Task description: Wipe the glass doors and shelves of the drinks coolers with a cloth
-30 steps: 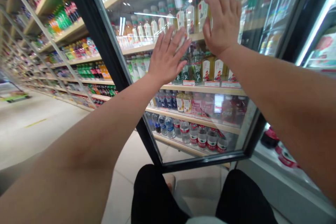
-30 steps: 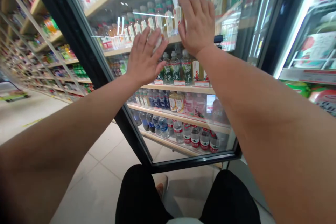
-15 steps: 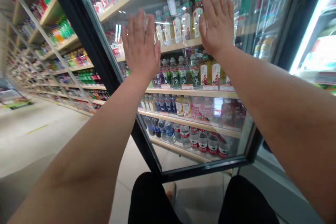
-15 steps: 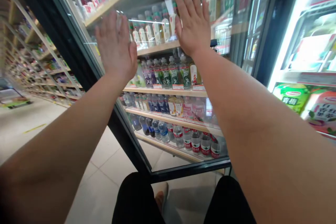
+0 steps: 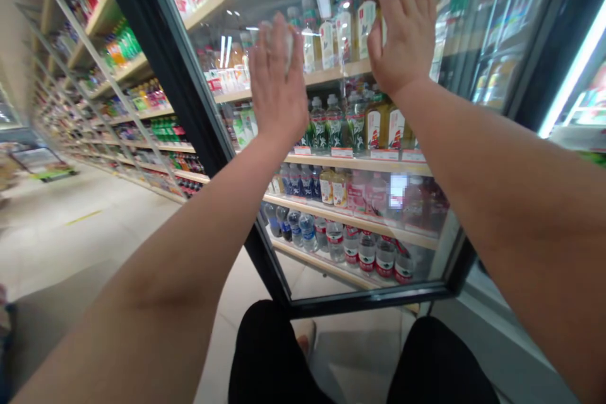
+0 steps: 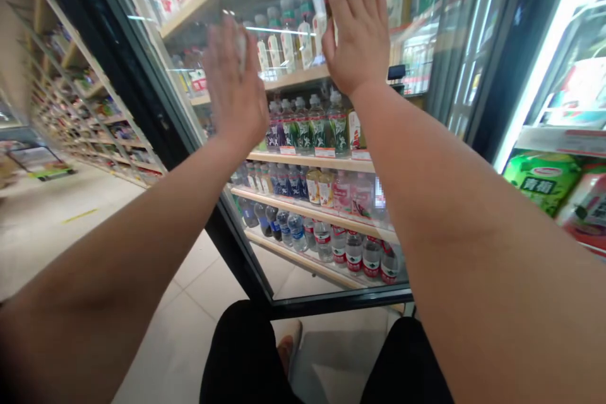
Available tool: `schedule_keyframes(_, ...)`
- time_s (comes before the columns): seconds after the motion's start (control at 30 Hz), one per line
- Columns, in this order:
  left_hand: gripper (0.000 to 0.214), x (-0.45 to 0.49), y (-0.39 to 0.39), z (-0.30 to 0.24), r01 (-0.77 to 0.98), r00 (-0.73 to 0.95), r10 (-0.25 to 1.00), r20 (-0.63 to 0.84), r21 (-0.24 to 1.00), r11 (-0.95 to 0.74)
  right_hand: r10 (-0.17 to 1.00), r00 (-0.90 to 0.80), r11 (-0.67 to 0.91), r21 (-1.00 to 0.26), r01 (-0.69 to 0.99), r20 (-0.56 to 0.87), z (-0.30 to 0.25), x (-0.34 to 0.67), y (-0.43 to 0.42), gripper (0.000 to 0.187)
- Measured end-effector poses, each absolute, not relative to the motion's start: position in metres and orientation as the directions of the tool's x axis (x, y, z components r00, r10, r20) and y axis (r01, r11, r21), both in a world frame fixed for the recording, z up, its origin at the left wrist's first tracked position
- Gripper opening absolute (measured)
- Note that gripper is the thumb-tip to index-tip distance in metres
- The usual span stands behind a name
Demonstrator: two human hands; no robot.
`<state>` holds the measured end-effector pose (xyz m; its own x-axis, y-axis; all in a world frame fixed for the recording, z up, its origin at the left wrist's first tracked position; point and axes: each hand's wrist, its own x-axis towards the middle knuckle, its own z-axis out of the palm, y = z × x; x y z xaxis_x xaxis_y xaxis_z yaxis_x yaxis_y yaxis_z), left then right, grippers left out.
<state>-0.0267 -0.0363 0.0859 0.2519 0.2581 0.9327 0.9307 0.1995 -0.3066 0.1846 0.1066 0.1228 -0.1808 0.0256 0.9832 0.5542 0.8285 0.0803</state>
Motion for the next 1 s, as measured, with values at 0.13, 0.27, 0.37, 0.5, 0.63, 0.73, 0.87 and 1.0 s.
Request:
schedule_keyframes(0.13, 0.069, -0.009, -0.053, 0.044, 0.799, 0.487, 0.58, 0.653, -0.601, 0.006, 0.018, -0.187, 0.833, 0.089, 0.546, 0.982, 0.122, 0.186, 0.107, 0.059)
schedule_keyframes(0.27, 0.075, -0.021, -0.054, 0.076, 0.879, 0.351, 0.41, 0.842, -0.447, 0.167, 0.038, -0.179, 0.838, 0.066, 0.542, 0.983, 0.122, 0.185, 0.104, 0.06)
schedule_keyframes(0.37, 0.072, -0.017, -0.046, 0.076, 0.925, 0.239, 0.287, 0.928, -0.307, 0.223, 0.039, -0.179, 0.831, 0.068, 0.551, 0.983, 0.122, 0.185, 0.104, 0.06)
schedule_keyframes(0.5, 0.068, 0.005, -0.042, 0.043, 0.837, 0.439, 0.541, 0.717, -0.545, 0.042, 0.03, -0.18, 0.838, 0.074, 0.541, 0.983, 0.122, 0.187, 0.103, 0.06)
schedule_keyframes(0.63, 0.067, -0.002, -0.046, 0.078, 0.849, 0.441, 0.489, 0.753, -0.526, 0.045, 0.052, -0.184, 0.84, 0.057, 0.54, 0.981, 0.123, 0.188, 0.101, 0.06)
schedule_keyframes(0.73, 0.068, -0.008, -0.044, 0.113, 0.943, 0.216, 0.239, 0.947, -0.266, 0.202, 0.059, -0.196, 0.838, 0.059, 0.542, 0.979, 0.123, 0.188, 0.1, 0.06)
schedule_keyframes(0.87, 0.072, 0.014, -0.039, 0.081, 0.954, 0.134, 0.277, 0.951, -0.199, 0.224, 0.074, -0.191, 0.837, 0.043, 0.546, 0.979, 0.124, 0.186, 0.103, 0.062)
schedule_keyframes(1.0, 0.073, 0.021, -0.032, 0.063, 0.886, 0.361, 0.525, 0.771, -0.458, 0.064, 0.07, -0.196, 0.836, 0.05, 0.547, 0.978, 0.124, 0.186, 0.104, 0.06)
